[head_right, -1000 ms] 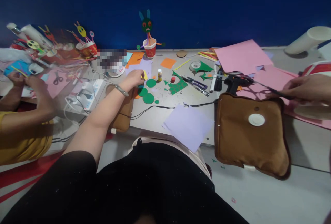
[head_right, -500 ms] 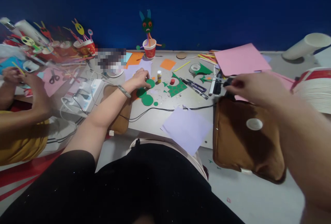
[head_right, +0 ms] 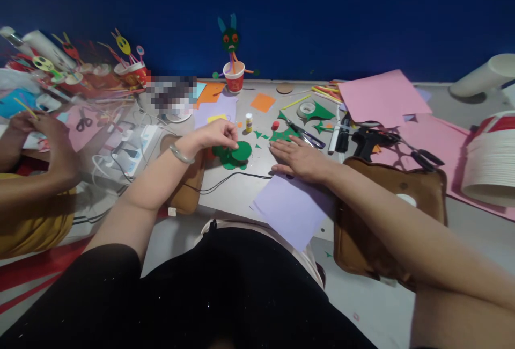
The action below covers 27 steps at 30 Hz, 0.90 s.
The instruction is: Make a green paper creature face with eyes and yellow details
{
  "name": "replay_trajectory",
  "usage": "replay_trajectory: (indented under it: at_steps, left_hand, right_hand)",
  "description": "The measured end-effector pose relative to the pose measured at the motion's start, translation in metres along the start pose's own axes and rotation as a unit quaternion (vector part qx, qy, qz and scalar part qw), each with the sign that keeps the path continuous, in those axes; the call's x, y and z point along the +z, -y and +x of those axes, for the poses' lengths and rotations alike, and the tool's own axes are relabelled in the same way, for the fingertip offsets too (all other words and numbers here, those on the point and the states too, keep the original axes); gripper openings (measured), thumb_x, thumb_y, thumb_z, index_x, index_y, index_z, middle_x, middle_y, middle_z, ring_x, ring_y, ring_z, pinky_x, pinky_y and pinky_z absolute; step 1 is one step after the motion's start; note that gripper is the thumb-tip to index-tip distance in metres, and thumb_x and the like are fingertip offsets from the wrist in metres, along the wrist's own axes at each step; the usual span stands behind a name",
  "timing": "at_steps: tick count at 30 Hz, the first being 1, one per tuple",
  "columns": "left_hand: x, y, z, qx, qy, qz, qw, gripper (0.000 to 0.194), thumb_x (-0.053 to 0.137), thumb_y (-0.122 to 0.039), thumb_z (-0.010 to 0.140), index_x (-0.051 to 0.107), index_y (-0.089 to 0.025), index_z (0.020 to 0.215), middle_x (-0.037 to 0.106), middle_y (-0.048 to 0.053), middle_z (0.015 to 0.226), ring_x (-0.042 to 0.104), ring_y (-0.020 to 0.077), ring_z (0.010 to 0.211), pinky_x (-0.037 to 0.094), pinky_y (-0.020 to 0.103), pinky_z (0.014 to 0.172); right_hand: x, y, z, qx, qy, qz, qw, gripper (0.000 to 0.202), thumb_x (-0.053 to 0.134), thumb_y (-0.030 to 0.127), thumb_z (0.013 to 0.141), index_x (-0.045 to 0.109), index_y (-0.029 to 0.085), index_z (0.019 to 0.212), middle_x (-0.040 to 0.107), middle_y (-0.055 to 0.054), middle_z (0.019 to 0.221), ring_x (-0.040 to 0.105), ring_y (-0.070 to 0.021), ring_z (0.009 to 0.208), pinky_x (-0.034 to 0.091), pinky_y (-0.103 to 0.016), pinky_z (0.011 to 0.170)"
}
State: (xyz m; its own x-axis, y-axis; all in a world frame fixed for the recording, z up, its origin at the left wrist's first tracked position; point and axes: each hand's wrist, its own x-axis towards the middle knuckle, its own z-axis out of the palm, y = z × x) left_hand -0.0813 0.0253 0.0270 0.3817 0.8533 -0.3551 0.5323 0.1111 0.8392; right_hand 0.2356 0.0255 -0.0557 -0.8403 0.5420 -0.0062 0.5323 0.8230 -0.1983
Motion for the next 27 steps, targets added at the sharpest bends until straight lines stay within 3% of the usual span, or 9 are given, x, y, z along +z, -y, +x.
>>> replay_trajectory:
  at_steps: [3,6,8,12,16,18,21,24,27]
  left_hand:
    - [0.037,0.001,0.005,-0.003,0.029,-0.019,0.999,0.024,0.077,-0.002,0.079,0.061,-0.016,0.069,0.061,-0.004,0.055,0.055,0.0073,0.049,0.042,0.024,0.056]
    - [0.065,0.004,0.015,-0.003,-0.013,-0.053,0.998,0.024,0.075,-0.007,0.087,0.058,-0.018,0.075,0.057,-0.006,0.054,0.055,0.0072,0.048,0.042,0.024,0.054]
    - [0.074,0.005,0.021,-0.003,-0.032,-0.043,0.999,0.021,0.072,-0.011,0.091,0.057,-0.019,0.080,0.055,-0.007,0.053,0.056,0.0084,0.048,0.043,0.024,0.055]
    - [0.072,0.003,0.023,0.006,-0.042,0.024,0.999,0.010,0.070,-0.017,0.095,0.061,-0.018,0.091,0.063,-0.002,0.063,0.062,0.0123,0.057,0.048,0.028,0.062]
    - [0.060,-0.001,0.013,0.098,-0.008,0.178,0.979,0.002,0.068,-0.015,0.092,0.069,-0.016,0.093,0.077,0.008,0.093,0.071,0.0177,0.085,0.051,0.032,0.078]
    - [0.055,-0.003,0.007,0.124,0.030,0.271,0.954,0.007,0.068,-0.015,0.089,0.073,-0.017,0.094,0.079,0.009,0.098,0.072,0.0215,0.094,0.050,0.034,0.082]
    - [0.051,-0.008,0.002,0.118,0.019,0.365,0.923,0.020,0.063,-0.018,0.091,0.078,-0.018,0.105,0.079,0.012,0.103,0.072,0.0269,0.102,0.049,0.038,0.082]
    - [0.050,-0.008,0.001,0.094,-0.001,0.415,0.905,0.028,0.055,-0.016,0.095,0.078,-0.019,0.112,0.078,0.015,0.111,0.072,0.0297,0.109,0.048,0.039,0.082]
    - [0.051,-0.002,0.001,0.086,0.015,0.443,0.892,0.033,0.049,-0.014,0.097,0.077,-0.021,0.114,0.078,0.014,0.107,0.072,0.0286,0.103,0.046,0.038,0.078]
  right_hand:
    - [-0.004,-0.016,-0.002,0.022,-0.007,-0.001,1.000,0.063,0.040,0.056,0.108,0.060,0.021,0.156,0.053,-0.015,0.166,0.048,-0.0369,0.158,0.034,-0.067,0.130]
    - [-0.006,-0.027,-0.002,0.034,-0.012,0.004,0.999,0.058,0.043,0.051,0.107,0.064,0.019,0.152,0.056,-0.017,0.164,0.051,-0.0383,0.155,0.036,-0.068,0.128]
    - [-0.006,-0.031,-0.002,0.038,-0.015,0.003,0.999,0.056,0.043,0.048,0.107,0.066,0.019,0.150,0.057,-0.017,0.163,0.052,-0.0381,0.154,0.037,-0.068,0.127]
    - [-0.009,-0.034,-0.002,0.050,-0.041,-0.002,0.998,0.050,0.040,0.043,0.106,0.070,0.026,0.143,0.066,-0.012,0.156,0.058,-0.0360,0.148,0.042,-0.067,0.123]
    - [-0.016,-0.026,0.008,0.062,-0.088,0.009,0.994,0.047,0.042,0.039,0.105,0.077,0.021,0.130,0.071,-0.016,0.147,0.065,-0.0383,0.138,0.047,-0.064,0.118]
    - [-0.018,-0.019,0.020,0.076,-0.099,0.011,0.992,0.045,0.044,0.038,0.103,0.080,0.016,0.120,0.078,-0.019,0.134,0.071,-0.0385,0.125,0.053,-0.059,0.111]
    - [-0.016,-0.014,0.044,0.096,-0.098,0.014,0.990,0.042,0.053,0.039,0.099,0.082,0.014,0.117,0.081,-0.020,0.117,0.074,-0.0378,0.111,0.058,-0.053,0.099]
    - [-0.012,-0.017,0.065,0.112,-0.106,0.022,0.988,0.035,0.061,0.044,0.095,0.084,0.023,0.111,0.083,-0.015,0.107,0.073,-0.0355,0.102,0.060,-0.050,0.090]
    - [-0.009,-0.023,0.078,0.143,-0.102,0.030,0.984,0.029,0.065,0.043,0.092,0.086,0.026,0.099,0.083,-0.012,0.098,0.073,-0.0350,0.096,0.060,-0.050,0.087]
